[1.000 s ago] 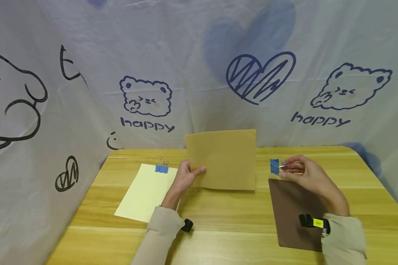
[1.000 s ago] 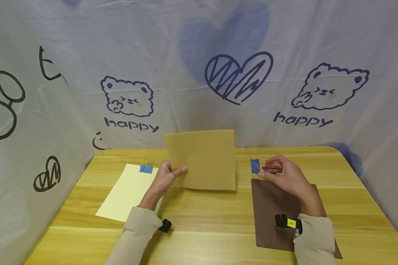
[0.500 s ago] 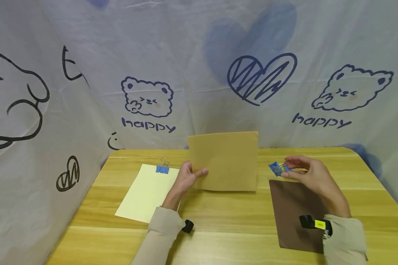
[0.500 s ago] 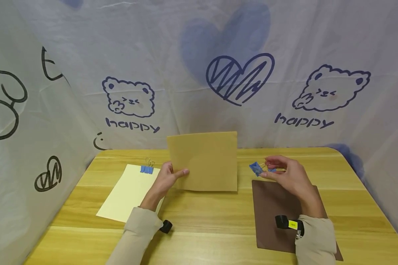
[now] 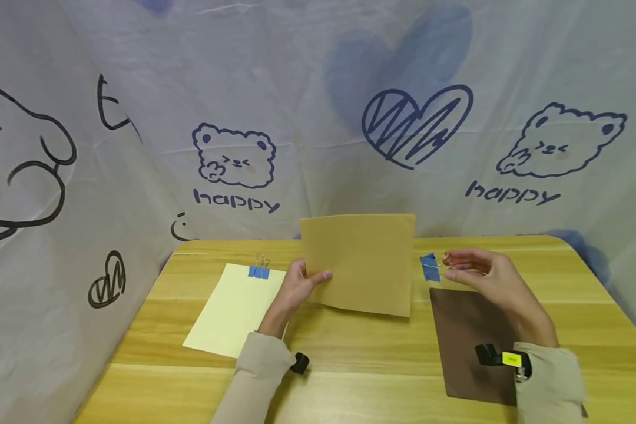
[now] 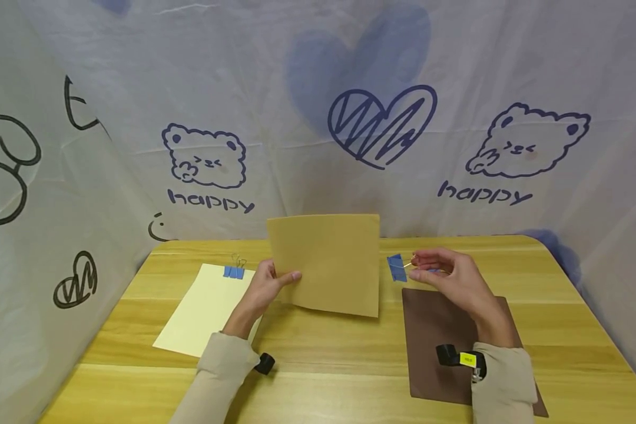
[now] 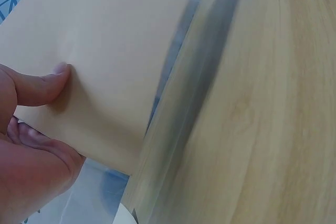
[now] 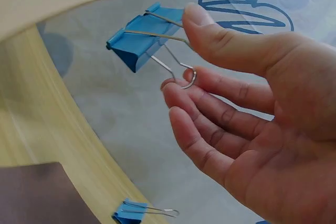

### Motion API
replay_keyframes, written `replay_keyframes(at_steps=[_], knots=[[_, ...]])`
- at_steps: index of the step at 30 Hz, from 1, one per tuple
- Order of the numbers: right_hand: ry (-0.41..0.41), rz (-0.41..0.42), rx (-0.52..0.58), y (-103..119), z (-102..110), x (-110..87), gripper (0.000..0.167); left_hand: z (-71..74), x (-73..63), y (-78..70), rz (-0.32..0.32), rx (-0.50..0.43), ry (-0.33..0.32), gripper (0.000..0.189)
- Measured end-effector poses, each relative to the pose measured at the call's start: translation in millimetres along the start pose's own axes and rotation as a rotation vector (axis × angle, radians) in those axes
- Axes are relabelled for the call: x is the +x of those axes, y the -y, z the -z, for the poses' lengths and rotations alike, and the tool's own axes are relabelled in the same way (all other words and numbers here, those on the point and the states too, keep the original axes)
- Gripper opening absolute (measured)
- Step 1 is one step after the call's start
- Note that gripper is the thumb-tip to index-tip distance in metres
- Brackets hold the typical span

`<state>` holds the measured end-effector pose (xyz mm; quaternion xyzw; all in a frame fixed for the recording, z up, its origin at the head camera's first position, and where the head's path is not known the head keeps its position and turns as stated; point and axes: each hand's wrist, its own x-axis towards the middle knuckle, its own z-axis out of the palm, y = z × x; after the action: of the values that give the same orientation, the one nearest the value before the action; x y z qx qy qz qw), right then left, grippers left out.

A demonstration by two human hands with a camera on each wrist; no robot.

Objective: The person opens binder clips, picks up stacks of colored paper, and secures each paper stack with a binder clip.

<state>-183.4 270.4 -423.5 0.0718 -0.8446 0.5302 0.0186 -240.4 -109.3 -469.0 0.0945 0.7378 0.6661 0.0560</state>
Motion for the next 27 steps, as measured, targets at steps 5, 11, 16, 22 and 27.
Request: replay_keyframes(at_steps=[5, 11, 16, 22, 27], knots=[[-0.009, -0.025, 0.083, -2, -1, 0.9, 0.055, -0.2, 0.3, 0.2, 0.006, -0.003, 0.001, 0.021], [-0.002, 0.010, 0.175, -6, -3, 2.3, 0.048, -0.8, -0.7, -0.8, 0.007, -0.010, -0.001, 0.022], [-0.006, 0.059, 0.213, -8, -5, 4.6, 0.038, -0.9, -0.7, -2.3, -0.004, -0.019, 0.002, 0.021], [-0.050, 0.048, 0.210, -5, -13, 6.4, 0.041, -0.5, -1.0, -2.5, -0.004, -0.013, -0.007, 0.022], [-0.073, 0.068, 0.256, -3, -21, 10.7, 0.033, -0.9, -2.9, -7.0, 0.000, -0.013, -0.007, 0.022]])
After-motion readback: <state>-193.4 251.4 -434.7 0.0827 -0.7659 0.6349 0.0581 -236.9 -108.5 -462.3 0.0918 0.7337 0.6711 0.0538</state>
